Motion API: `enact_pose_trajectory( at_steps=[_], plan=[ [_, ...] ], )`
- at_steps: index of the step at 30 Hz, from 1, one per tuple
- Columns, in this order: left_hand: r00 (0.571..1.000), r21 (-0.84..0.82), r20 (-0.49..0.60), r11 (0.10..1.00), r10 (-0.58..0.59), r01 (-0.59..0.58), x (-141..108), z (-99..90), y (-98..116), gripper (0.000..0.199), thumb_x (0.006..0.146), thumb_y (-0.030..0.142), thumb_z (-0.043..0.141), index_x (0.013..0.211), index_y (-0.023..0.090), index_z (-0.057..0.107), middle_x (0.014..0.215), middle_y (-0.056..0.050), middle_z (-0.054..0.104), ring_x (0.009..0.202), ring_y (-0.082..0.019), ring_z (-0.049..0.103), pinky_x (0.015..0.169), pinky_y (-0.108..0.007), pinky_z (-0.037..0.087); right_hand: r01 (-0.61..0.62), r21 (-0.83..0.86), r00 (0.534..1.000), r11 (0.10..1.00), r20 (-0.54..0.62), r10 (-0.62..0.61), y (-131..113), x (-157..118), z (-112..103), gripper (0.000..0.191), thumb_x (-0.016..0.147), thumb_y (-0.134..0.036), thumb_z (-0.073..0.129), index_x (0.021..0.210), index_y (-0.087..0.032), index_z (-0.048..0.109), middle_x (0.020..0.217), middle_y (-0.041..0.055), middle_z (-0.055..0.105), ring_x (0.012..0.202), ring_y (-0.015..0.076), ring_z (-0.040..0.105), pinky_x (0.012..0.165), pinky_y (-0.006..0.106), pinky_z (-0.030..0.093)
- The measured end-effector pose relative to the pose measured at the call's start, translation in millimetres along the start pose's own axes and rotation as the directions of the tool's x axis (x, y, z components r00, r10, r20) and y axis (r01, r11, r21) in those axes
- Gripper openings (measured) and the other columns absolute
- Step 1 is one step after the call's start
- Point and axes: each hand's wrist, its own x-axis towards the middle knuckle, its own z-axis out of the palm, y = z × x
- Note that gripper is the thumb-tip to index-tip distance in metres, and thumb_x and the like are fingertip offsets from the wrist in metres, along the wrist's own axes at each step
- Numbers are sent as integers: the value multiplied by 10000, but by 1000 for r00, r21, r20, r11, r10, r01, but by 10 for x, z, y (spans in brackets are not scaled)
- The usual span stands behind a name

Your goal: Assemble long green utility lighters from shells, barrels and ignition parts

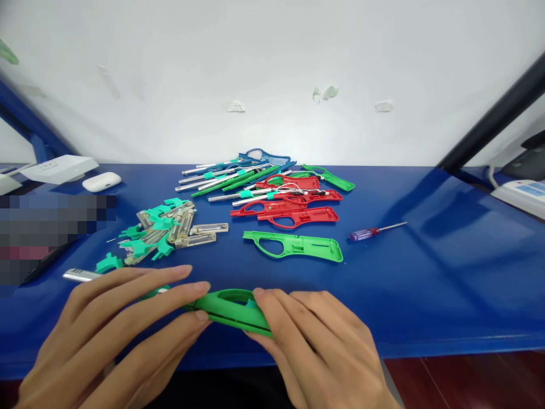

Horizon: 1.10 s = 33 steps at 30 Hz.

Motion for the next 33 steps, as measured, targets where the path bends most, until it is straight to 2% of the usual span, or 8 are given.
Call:
enact_pose_trajectory(
  at_steps=[2, 4, 12, 17, 20, 24, 29, 33],
  plan=[
    [1000, -20, -27, 1000, 11, -12, 41, -15, 19, 216, 1049, 32, 619, 1135, 149, 779, 1225, -64, 826, 1346, -263, 677, 1159, -457, 503, 0, -23, 1000, 1000, 8, 0, -3, 7, -13, 193, 1113, -138, 636, 1256, -129, 766, 1069, 1, 891, 851, 152, 833, 897, 349, 557],
    [1000, -31, -1, 999, 16, -16, 54, -29, 31, 187, 1053, 38, 633, 1128, 126, 779, 1194, -81, 829, 1347, -268, 672, 1151, -460, 502, 2, -48, 1000, 999, 32, 0, -5, 14, -29, 202, 1131, -163, 610, 1256, -145, 768, 1069, -9, 891, 851, 146, 836, 885, 344, 556],
    [999, -27, -8, 999, -33, 33, -17, -31, 52, 157, 1070, 98, 660, 1119, 184, 783, 1246, -26, 806, 1312, -239, 680, 1214, -438, 457, -6, -71, 997, 997, 80, 12, -22, 49, -80, 264, 1181, -250, 516, 1259, -198, 762, 1060, -43, 890, 846, 136, 830, 874, 336, 543],
    [999, -12, 0, 999, -42, 42, 14, -29, 93, 103, 1063, 116, 701, 1073, 187, 775, 1204, -13, 811, 1305, -205, 680, 1227, -396, 455, -2, -82, 995, 997, 100, 11, -8, 53, -99, 288, 1195, -259, 475, 1278, -214, 747, 1074, -53, 889, 844, 122, 830, 883, 325, 541],
    [1000, -6, 0, 1000, -26, 26, 16, -41, 79, 132, 1067, 108, 680, 1071, 202, 772, 1222, 4, 794, 1364, -197, 640, 1272, -378, 421, 14, -103, 993, 995, 116, -2, 5, 61, -98, 296, 1203, -263, 445, 1305, -227, 721, 1086, -55, 889, 864, 120, 834, 901, 319, 538],
    [999, -9, 20, 999, 31, -31, -6, -45, 52, 248, 1064, 47, 646, 1169, 224, 786, 1313, 33, 748, 1424, -190, 591, 1332, -386, 357, 28, -105, 993, 994, 115, -15, 18, 50, -113, 291, 1200, -270, 450, 1315, -227, 714, 1097, -46, 889, 861, 129, 836, 905, 312, 554],
    [999, 11, -36, 1000, -22, 22, 39, -25, 81, 207, 1108, 129, 632, 1059, 254, 789, 1164, 82, 810, 1246, -155, 706, 1307, -325, 388, 36, -92, 992, 995, 123, -24, 39, 14, -151, 278, 1179, -254, 499, 1342, -232, 723, 1157, -35, 883, 909, 154, 848, 922, 308, 600],
    [996, -7, -86, 1000, -18, 18, 123, -46, 92, 293, 1122, 101, 617, 929, 240, 789, 1047, 109, 843, 1077, -100, 785, 1250, -261, 427, 59, -77, 988, 995, 147, -47, 54, 32, -159, 286, 1171, -232, 506, 1340, -242, 737, 1168, -36, 881, 926, 157, 856, 892, 290, 639]
  ],
)
